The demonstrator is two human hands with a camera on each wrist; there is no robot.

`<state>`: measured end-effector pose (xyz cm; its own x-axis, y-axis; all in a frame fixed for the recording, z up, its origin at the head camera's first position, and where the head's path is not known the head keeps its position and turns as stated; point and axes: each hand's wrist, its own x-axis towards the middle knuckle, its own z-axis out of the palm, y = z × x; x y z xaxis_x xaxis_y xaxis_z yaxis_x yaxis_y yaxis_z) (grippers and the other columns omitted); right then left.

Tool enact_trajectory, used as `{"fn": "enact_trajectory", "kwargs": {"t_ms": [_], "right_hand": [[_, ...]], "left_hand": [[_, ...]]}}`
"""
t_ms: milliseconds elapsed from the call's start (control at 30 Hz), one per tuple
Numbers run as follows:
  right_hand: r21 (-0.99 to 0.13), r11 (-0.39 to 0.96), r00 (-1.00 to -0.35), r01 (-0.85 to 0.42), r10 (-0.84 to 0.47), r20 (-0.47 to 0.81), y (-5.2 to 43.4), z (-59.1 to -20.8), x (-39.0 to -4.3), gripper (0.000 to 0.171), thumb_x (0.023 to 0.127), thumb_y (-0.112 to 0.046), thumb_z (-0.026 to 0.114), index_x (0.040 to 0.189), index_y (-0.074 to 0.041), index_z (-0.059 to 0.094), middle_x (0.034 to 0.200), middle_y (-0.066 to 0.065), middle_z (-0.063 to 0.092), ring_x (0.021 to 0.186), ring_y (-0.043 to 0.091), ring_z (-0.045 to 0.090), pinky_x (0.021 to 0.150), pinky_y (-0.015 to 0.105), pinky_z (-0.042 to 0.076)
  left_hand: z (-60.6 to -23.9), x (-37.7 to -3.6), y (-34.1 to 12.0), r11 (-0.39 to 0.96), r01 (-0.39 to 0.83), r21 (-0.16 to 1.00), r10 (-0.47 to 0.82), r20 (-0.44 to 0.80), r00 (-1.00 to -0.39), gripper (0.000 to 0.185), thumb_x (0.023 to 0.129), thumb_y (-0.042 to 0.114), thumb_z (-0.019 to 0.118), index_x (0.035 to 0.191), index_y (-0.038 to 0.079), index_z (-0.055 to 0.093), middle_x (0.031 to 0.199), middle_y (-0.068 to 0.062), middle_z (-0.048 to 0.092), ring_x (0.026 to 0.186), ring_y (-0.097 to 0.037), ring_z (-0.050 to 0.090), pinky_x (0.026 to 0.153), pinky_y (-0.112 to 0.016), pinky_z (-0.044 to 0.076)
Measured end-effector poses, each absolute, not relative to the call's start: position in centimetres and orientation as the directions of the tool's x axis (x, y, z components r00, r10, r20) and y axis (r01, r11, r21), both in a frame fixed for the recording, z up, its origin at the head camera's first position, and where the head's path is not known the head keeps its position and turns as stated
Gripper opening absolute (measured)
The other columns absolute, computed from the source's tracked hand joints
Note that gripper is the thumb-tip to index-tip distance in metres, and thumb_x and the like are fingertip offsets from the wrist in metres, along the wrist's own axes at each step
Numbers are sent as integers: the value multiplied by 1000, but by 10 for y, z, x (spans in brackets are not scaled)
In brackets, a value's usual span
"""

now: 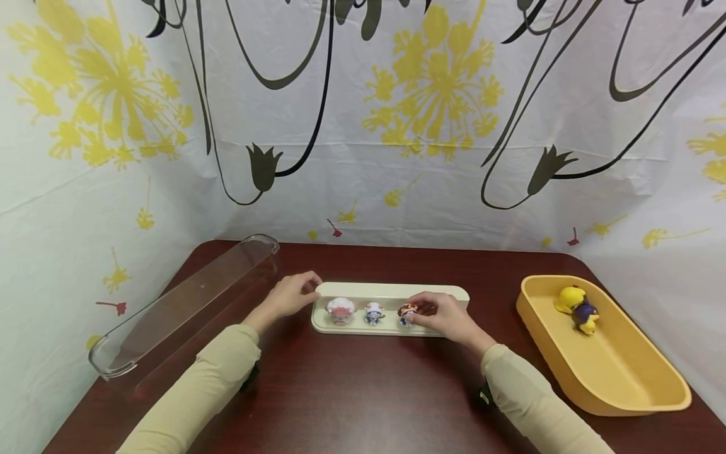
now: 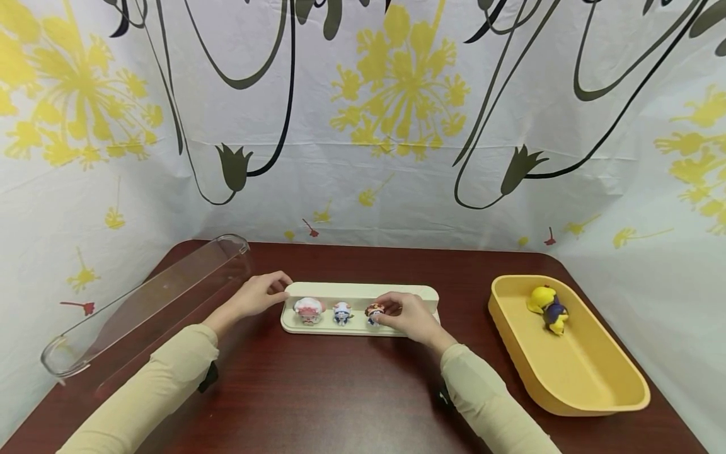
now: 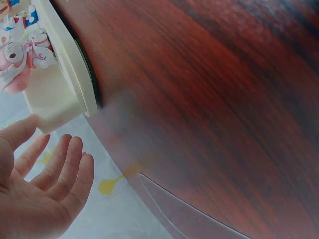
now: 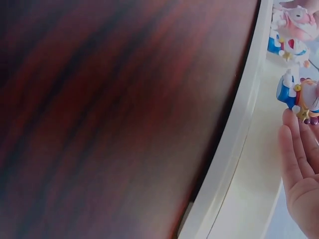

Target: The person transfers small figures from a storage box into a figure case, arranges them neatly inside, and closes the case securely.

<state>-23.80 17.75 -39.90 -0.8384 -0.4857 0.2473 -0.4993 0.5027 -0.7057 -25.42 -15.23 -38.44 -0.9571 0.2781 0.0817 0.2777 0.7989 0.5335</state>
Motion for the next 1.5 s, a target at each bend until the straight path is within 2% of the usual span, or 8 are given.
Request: {"fn": "enact_trajectory", "kwargs": {"t_ms": [267,533,1500], "right_hand": [[-689,520,-843,-505,-469,264,169,-402,-239,25,76,-26,70,97,-14,64,82,-7,61,73,7,58,65,26,46],[-672,512,-830,-535,-468,304,163,-404,-241,24,75,-19,71,96,-10,64,82,-5,62,72,8,59,64,26,46],[-612,587,-840,-530,-463,284,158,-405,-240,23,74,-15,71,95,-7,62,79,-3,61,70,9,58,63,26,46]], "left_hand": [[-383,-254,-152,799,280,533,280,83,-957,22,83,19,62,103,10,58,88,-3,60,83,-21,56,68,-40,43],[-384,-254,-151,805,273,527,276,75,-958,22,83,20,61,103,10,58,88,-3,60,83,-21,56,68,-40,43],[-387,-255,-151,807,264,529,265,75,-961,22,84,20,61,104,11,58,89,-3,60,84,-21,56,68,-41,42]]}}
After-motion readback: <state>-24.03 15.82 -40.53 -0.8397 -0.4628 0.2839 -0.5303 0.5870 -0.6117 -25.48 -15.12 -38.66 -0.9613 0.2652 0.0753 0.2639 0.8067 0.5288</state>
